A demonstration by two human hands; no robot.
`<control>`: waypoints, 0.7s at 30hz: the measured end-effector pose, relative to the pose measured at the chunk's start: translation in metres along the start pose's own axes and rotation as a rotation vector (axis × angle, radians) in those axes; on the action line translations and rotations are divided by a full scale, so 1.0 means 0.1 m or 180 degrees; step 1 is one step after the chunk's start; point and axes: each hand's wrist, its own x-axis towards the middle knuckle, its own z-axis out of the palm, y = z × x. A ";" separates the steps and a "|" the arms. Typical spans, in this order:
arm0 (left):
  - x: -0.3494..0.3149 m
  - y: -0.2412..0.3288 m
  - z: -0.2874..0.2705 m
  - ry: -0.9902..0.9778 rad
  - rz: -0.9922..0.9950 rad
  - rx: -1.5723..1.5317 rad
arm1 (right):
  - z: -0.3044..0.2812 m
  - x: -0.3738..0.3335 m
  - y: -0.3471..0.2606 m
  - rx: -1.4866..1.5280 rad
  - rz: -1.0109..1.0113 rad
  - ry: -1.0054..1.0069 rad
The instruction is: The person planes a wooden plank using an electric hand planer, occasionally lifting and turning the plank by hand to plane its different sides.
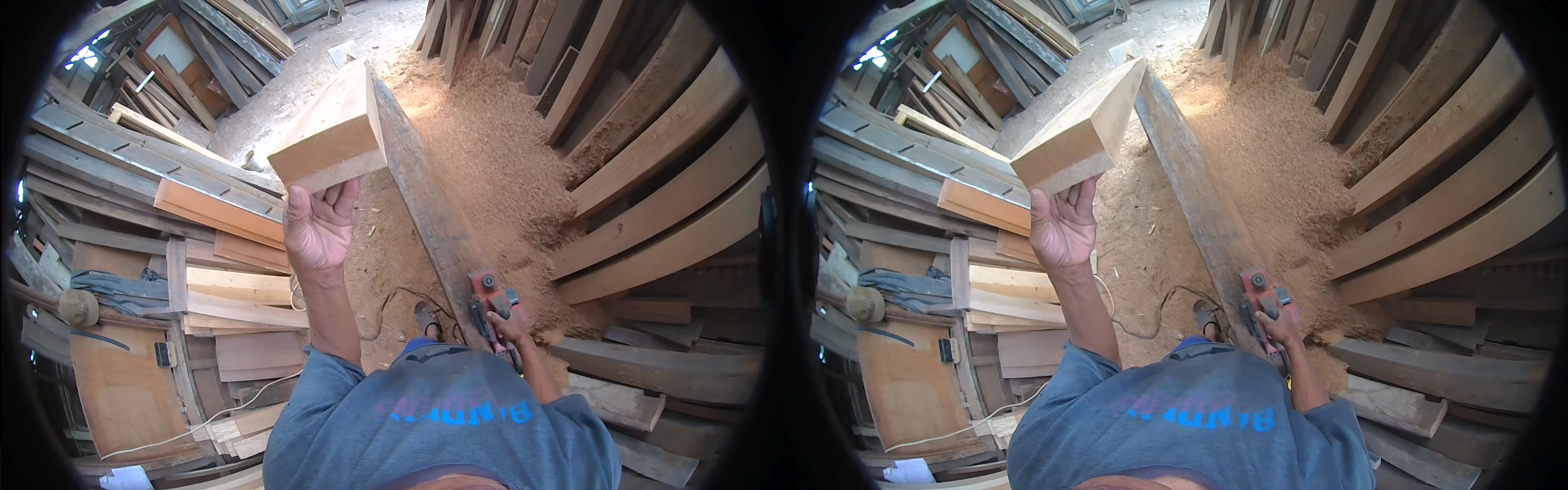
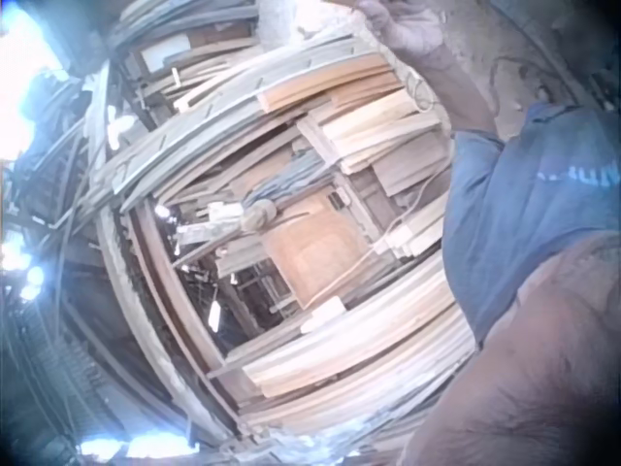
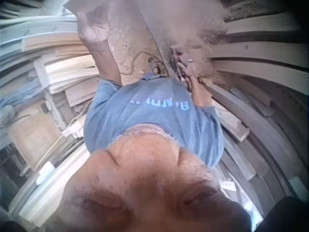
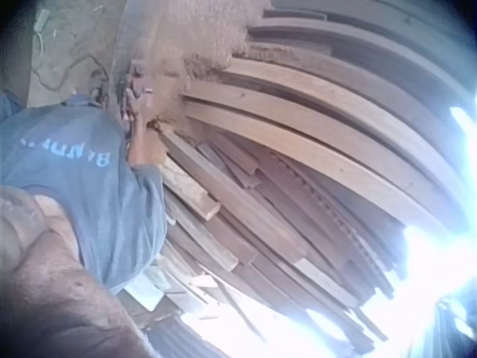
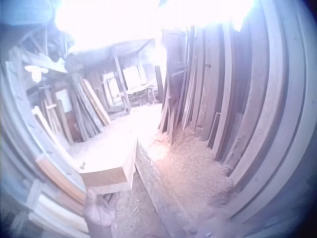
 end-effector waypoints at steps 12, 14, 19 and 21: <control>0.07 -0.17 0.13 0.0134 0.0160 -0.0125 | 0.01 0.02 0.03 0.0198 -0.0098 0.0044; 0.08 -0.18 0.14 0.0132 0.0133 -0.0103 | 0.00 0.06 0.06 0.0254 -0.0084 -0.0045; 0.10 -0.30 0.21 0.0137 0.0196 -0.0004 | 0.00 0.07 0.06 0.0395 -0.0017 -0.0193; 0.12 -0.39 0.25 0.0111 0.0228 0.0037 | -0.03 0.00 -0.01 0.0611 0.0135 -0.0346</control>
